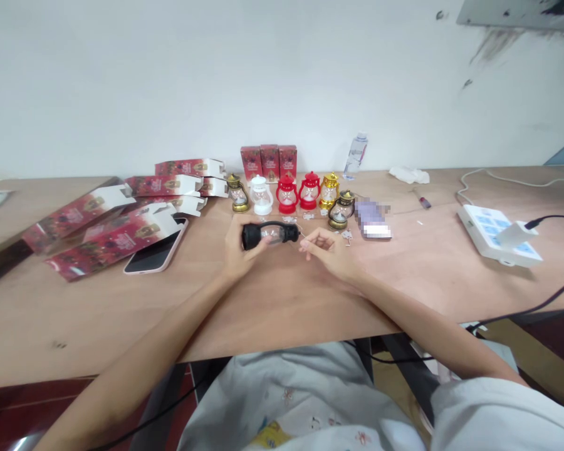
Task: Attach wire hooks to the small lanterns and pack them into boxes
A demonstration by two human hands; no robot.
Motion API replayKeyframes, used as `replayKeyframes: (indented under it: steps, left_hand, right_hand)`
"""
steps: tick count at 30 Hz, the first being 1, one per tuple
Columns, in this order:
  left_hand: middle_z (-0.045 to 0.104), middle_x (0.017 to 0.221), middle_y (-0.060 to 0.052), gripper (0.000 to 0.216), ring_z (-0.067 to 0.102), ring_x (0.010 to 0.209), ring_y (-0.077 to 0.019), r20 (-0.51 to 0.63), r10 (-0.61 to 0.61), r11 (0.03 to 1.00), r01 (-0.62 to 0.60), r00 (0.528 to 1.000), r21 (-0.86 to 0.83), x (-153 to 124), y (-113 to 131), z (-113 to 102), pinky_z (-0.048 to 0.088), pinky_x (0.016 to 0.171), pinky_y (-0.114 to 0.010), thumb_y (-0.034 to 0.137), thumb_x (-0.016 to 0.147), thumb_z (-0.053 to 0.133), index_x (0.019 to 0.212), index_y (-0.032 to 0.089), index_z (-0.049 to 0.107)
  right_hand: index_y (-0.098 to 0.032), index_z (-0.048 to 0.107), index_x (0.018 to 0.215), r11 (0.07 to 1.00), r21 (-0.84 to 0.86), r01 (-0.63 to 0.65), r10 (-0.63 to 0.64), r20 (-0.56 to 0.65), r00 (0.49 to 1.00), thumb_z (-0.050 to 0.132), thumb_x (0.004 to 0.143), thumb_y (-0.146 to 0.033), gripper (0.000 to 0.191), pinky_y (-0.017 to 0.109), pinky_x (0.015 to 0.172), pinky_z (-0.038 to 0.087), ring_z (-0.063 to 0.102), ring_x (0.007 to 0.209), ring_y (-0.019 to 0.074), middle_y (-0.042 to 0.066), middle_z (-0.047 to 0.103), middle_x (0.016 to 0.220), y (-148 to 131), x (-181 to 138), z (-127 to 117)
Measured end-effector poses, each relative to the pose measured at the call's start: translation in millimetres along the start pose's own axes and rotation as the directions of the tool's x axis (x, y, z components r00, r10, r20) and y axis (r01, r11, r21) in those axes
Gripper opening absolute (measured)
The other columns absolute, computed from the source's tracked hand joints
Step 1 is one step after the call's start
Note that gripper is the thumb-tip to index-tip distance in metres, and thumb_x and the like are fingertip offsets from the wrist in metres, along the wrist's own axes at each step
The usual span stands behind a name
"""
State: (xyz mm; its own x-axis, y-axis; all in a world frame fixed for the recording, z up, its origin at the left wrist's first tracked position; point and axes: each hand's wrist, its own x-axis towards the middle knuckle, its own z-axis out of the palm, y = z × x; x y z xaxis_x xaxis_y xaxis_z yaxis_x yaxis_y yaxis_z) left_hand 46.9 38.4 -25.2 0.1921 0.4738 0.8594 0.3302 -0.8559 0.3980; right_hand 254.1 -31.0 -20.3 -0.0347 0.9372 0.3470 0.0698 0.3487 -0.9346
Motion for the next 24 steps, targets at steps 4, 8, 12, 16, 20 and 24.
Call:
replayKeyframes:
  steps: [4,8,12,16,20,24]
  left_hand:
    - [0.058,0.089,-0.003,0.024,0.058,0.082,-0.0168,-0.03,0.002,1.0,-0.001,1.0,0.011,0,0,-1,0.048,0.074,-0.032,0.038,0.082,0.063,0.095,0.02,0.053]
    - [0.058,0.089,-0.002,0.023,0.057,0.081,-0.015,-0.072,0.043,0.999,-0.044,0.996,-0.005,1,0,-2,0.046,0.074,-0.029,0.033,0.082,0.065,0.096,0.019,0.054]
    - [0.059,0.09,-0.003,0.023,0.058,0.085,-0.0157,-0.081,0.033,0.999,-0.035,0.996,-0.025,0,-1,-1,0.046,0.077,-0.03,0.034,0.082,0.065,0.095,0.019,0.054]
    - [0.059,0.09,-0.003,0.026,0.058,0.084,-0.016,-0.051,-0.13,0.99,0.127,0.99,-0.061,-2,-3,1,0.046,0.078,-0.03,0.04,0.083,0.062,0.095,0.019,0.053]
    - [0.06,0.093,-0.004,0.027,0.058,0.088,-0.0163,0.007,-0.265,0.956,0.263,0.964,-0.127,-4,-5,6,0.046,0.082,-0.03,0.04,0.081,0.062,0.096,0.019,0.052]
    - [0.06,0.095,-0.004,0.028,0.058,0.091,-0.0173,0.042,-0.347,0.924,0.35,0.937,-0.155,-5,-6,10,0.045,0.086,-0.031,0.041,0.08,0.062,0.096,0.02,0.053]
  right_hand:
    - [-0.018,0.062,0.071,1.0,-0.017,0.007,-0.007,0.017,1.0,0.07,0.076,-0.044,0.027,0.024,0.056,0.047,0.058,0.054,0.0093,-0.001,0.067,0.065,-2,-2,0]
    - [-0.018,0.062,0.071,0.998,-0.059,0.015,-0.014,0.023,1.0,0.069,0.077,-0.044,0.027,0.025,0.057,0.048,0.059,0.055,0.0099,0.0,0.067,0.065,-3,-3,-1]
    - [-0.018,0.062,0.072,0.998,-0.062,0.024,-0.021,0.04,0.999,0.068,0.077,-0.045,0.028,0.025,0.057,0.047,0.059,0.055,0.01,0.001,0.068,0.069,-3,-3,-2]
    - [-0.018,0.061,0.074,0.996,-0.085,0.041,-0.034,0.089,0.995,0.065,0.08,-0.046,0.029,0.024,0.058,0.044,0.057,0.058,0.0099,0.001,0.065,0.069,-6,-5,-3]
    - [-0.019,0.058,0.075,0.993,-0.101,0.061,-0.045,0.151,0.987,0.062,0.082,-0.048,0.03,0.024,0.058,0.043,0.055,0.06,0.0098,-0.001,0.061,0.069,-10,-8,-3]
    - [-0.02,0.057,0.075,0.991,-0.112,0.071,-0.056,0.136,0.989,0.064,0.08,-0.047,0.029,0.024,0.059,0.043,0.053,0.061,0.0096,-0.001,0.061,0.071,-13,-9,-1]
